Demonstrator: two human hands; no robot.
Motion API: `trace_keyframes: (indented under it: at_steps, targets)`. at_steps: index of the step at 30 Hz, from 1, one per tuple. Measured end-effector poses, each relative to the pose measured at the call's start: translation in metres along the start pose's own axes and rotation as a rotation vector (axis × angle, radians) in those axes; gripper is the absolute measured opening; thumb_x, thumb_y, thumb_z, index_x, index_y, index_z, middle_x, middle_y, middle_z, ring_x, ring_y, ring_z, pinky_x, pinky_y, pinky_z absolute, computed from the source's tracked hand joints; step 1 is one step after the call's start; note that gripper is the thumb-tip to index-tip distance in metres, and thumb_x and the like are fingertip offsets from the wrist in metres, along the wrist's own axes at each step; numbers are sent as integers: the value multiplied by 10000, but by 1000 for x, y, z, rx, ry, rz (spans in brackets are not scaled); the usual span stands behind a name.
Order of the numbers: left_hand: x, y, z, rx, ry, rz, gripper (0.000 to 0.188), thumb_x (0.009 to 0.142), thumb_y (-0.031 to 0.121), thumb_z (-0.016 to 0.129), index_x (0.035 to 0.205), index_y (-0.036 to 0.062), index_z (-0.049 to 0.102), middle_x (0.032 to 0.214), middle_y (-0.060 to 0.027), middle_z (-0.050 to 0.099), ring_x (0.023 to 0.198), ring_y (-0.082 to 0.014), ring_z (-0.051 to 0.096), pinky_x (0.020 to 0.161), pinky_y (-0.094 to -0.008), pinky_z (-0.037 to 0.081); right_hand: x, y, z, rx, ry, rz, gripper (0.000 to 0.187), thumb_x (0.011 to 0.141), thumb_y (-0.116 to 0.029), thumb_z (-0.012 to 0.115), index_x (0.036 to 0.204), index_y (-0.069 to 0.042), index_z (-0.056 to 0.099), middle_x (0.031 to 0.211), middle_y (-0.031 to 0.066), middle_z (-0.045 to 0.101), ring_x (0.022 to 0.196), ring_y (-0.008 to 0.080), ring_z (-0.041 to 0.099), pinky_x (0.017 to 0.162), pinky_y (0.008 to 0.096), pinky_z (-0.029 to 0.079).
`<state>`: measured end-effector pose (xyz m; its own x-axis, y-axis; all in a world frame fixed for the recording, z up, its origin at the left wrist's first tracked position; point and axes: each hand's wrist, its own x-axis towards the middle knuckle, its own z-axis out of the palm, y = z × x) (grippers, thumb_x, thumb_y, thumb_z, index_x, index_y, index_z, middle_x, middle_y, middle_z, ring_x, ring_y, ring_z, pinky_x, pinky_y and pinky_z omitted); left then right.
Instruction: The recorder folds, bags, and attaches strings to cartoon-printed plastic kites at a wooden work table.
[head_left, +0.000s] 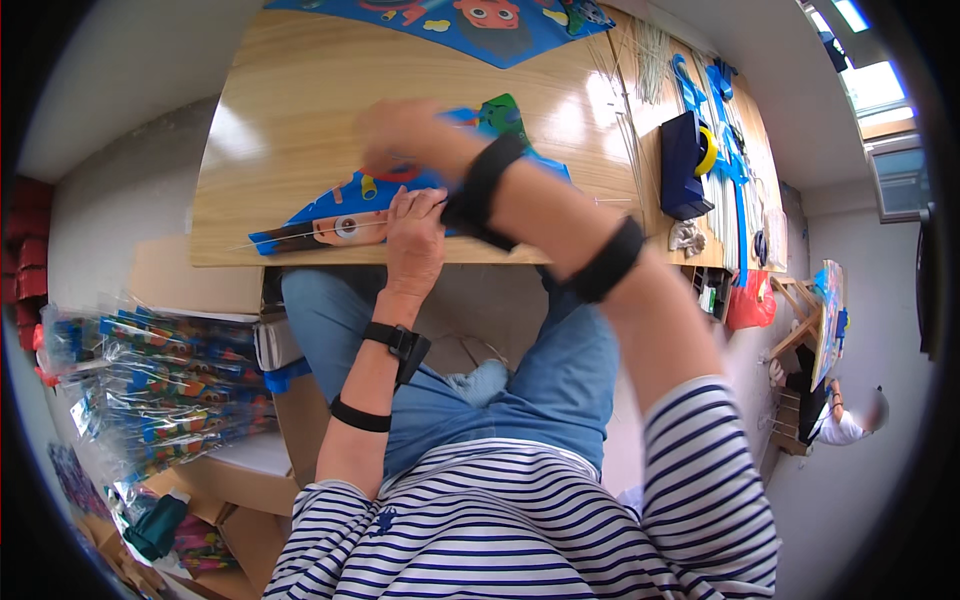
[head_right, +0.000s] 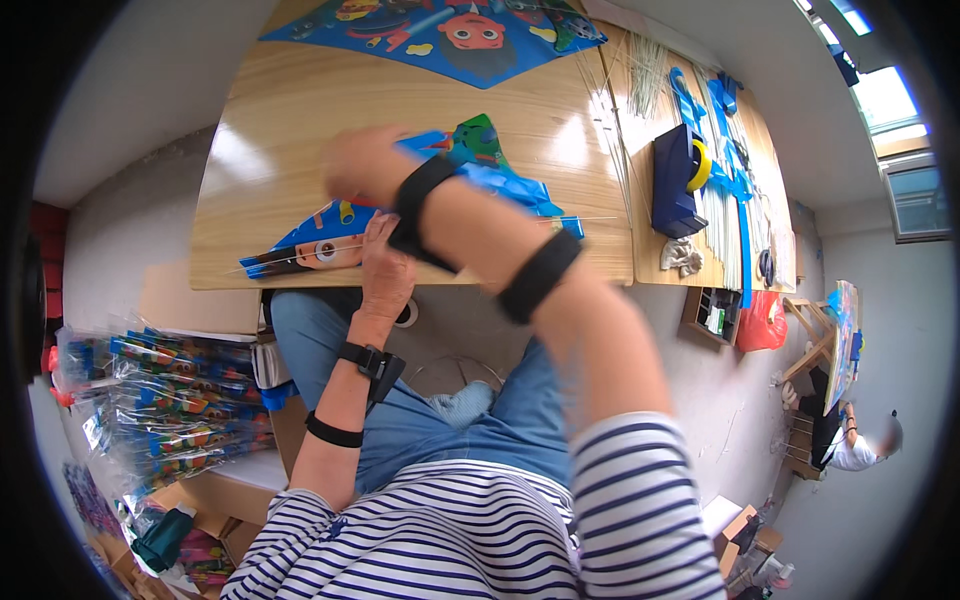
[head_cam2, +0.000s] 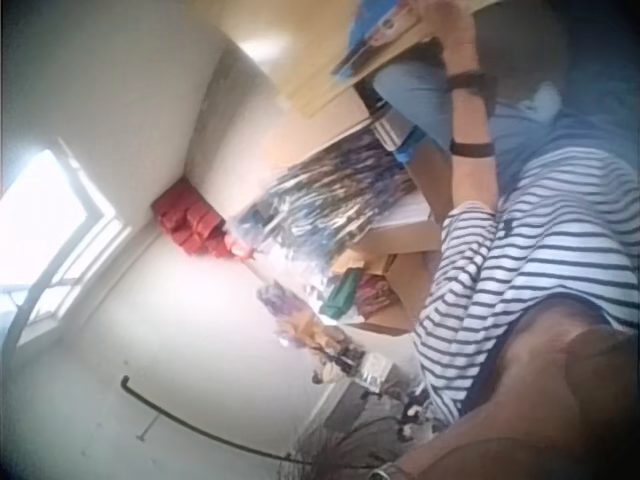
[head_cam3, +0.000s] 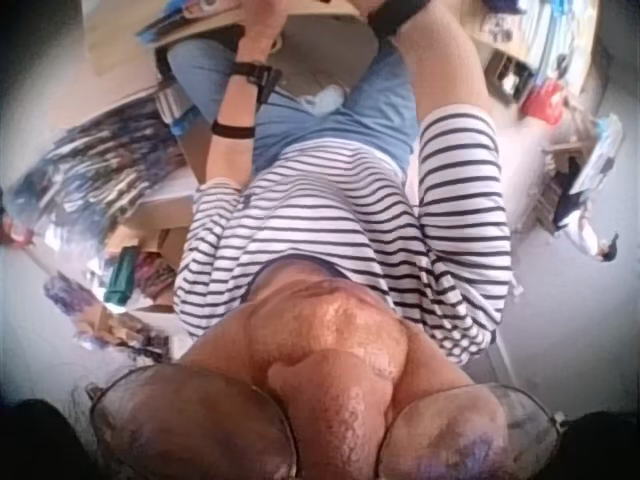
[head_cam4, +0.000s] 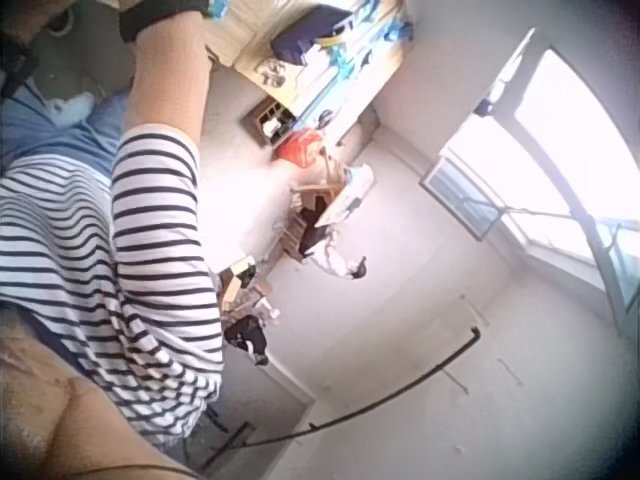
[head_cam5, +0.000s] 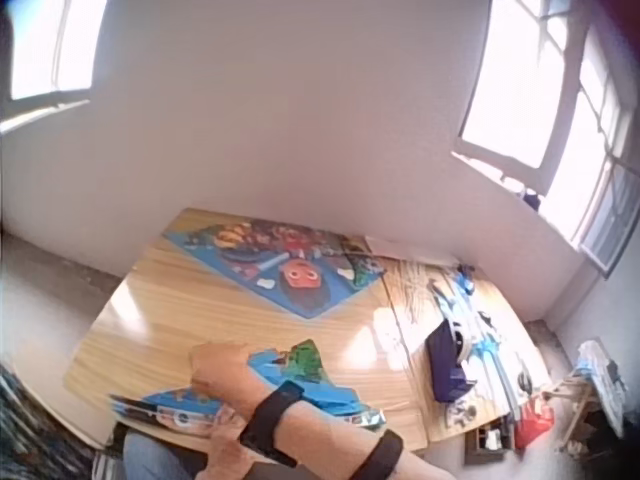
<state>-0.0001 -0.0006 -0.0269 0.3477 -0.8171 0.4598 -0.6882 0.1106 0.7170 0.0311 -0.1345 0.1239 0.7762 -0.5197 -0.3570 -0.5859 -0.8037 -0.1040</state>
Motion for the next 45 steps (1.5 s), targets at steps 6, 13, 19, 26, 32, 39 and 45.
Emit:
trace_keyframes:
  at_steps: [6,13,19,26,32,39,45]
  targets:
    - [-4,-15,-2,263,-83,252,381,925,222,679,1296,138,660,1389,-74,609,1316,-270,538,1196,-496,339,-42,-55,48,79,736,-370,391,819,-288,767,1133,-61,712,1156,140,657,1165,366,591,1067,581,398]
    - [7,13,-10,201,-9,126,214,868,55,667,1062,72,755,1153,-64,679,1130,-302,623,1130,-512,411,-119,108,121,20,652,168,785,957,-502,640,1515,14,440,1617,205,383,1527,363,310,1248,547,201]
    - [11,17,-13,224,-17,132,209,873,56,674,1063,70,759,1141,-75,687,1120,-298,627,1118,-516,416,-120,111,163,1,688,-32,838,983,-615,512,1503,40,451,1609,213,399,1532,347,318,1252,549,176]
    - [11,17,-13,229,-41,128,209,876,55,673,1069,62,756,1130,-79,691,1122,-290,625,1115,-511,414,-125,87,169,22,680,-51,901,962,-688,439,1503,32,459,1605,202,408,1541,341,297,1260,551,145]
    - [11,18,-13,217,-60,117,210,886,61,674,1081,55,753,1125,-82,692,1127,-287,623,1117,-506,409,-123,80,170,85,676,-59,910,946,-685,470,1529,12,431,1628,197,371,1553,347,263,1263,550,135]
    - [12,19,-13,212,-69,112,215,878,48,685,1082,56,752,1135,-85,688,1133,-294,621,1117,-507,408,-124,81,171,120,666,-53,907,945,-687,472,1530,4,435,1633,206,357,1556,352,258,1255,561,152]
    - [12,19,-12,215,-71,113,211,892,44,684,1088,59,758,1138,-87,701,1129,-299,630,1123,-513,406,-128,81,168,85,674,9,930,934,-687,480,1506,46,447,1628,216,355,1553,348,263,1256,569,139]
